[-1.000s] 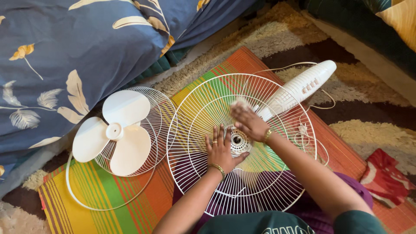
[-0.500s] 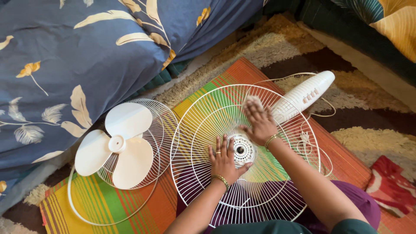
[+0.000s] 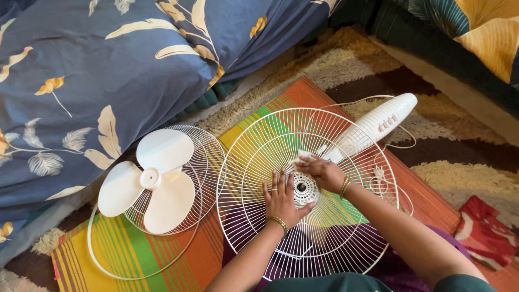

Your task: The person assembles a white pedestal fan on a mat. They attach the front wire cage to the motor housing, secure it with a central nut, and then mount the fan blade onto the motor shaft.

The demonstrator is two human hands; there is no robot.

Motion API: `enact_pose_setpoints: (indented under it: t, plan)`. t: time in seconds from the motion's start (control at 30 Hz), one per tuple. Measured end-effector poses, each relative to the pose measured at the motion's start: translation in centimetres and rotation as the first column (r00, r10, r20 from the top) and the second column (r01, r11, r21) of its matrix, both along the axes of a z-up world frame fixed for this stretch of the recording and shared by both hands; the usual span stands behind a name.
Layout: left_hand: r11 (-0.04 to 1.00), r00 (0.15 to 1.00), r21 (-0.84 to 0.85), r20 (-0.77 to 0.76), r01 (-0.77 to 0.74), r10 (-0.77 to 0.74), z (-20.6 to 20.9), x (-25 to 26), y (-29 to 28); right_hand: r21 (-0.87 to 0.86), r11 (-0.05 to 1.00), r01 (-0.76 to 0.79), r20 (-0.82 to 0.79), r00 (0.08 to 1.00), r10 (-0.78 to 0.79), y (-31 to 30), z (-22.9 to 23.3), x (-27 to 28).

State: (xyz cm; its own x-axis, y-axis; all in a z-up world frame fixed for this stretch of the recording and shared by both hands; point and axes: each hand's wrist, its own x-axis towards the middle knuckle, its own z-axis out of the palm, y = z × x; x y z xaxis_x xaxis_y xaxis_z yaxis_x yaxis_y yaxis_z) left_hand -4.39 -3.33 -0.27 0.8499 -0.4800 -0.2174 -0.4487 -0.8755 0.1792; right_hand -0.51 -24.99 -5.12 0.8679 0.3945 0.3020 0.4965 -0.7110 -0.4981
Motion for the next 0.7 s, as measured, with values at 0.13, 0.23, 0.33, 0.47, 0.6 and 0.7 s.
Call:
enact_pose_setpoints:
  t: [0.13,0.23,0.33,0.47,0.6,0.7]
  plan:
    - [1.0,0.999,0.022,0.031,0.019,-0.02,0.0,-0.4,0.2,0.031,0.999,0.019,0.026,0.999,-0.02,0.4,0.5,-0.9]
    - [1.0,0.999,-0.012,0.051,0.011,-0.01,-0.4,-0.2,0.2,-0.119,0.977,0.179,-0.024,0.983,-0.183,1.2,0.5,-0.6]
    - [1.0,0.997,-0.018,0.072,0.013,-0.012,-0.4,-0.1,0.0,-0.237,0.908,0.346,-0.096,0.921,-0.376,1.3,1.2,0.4]
    - [0.999,0.998,-0.043,0.063,0.007,-0.004,-0.1,0.0,0.1,-0.44,0.759,0.481,-0.143,0.796,-0.588,2.1,2.1,0.5]
    - [0.999,0.996,-0.045,0.083,-0.004,0.008,-0.3,-0.3,0.4,-0.422,0.755,0.501,-0.105,0.8,-0.59,2.0,1.7,0.3]
    - [1.0,0.995,-0.028,0.097,0.008,-0.005,-0.7,-0.4,0.4,-0.383,0.84,0.384,-0.034,0.903,-0.429,0.8,0.4,-0.1]
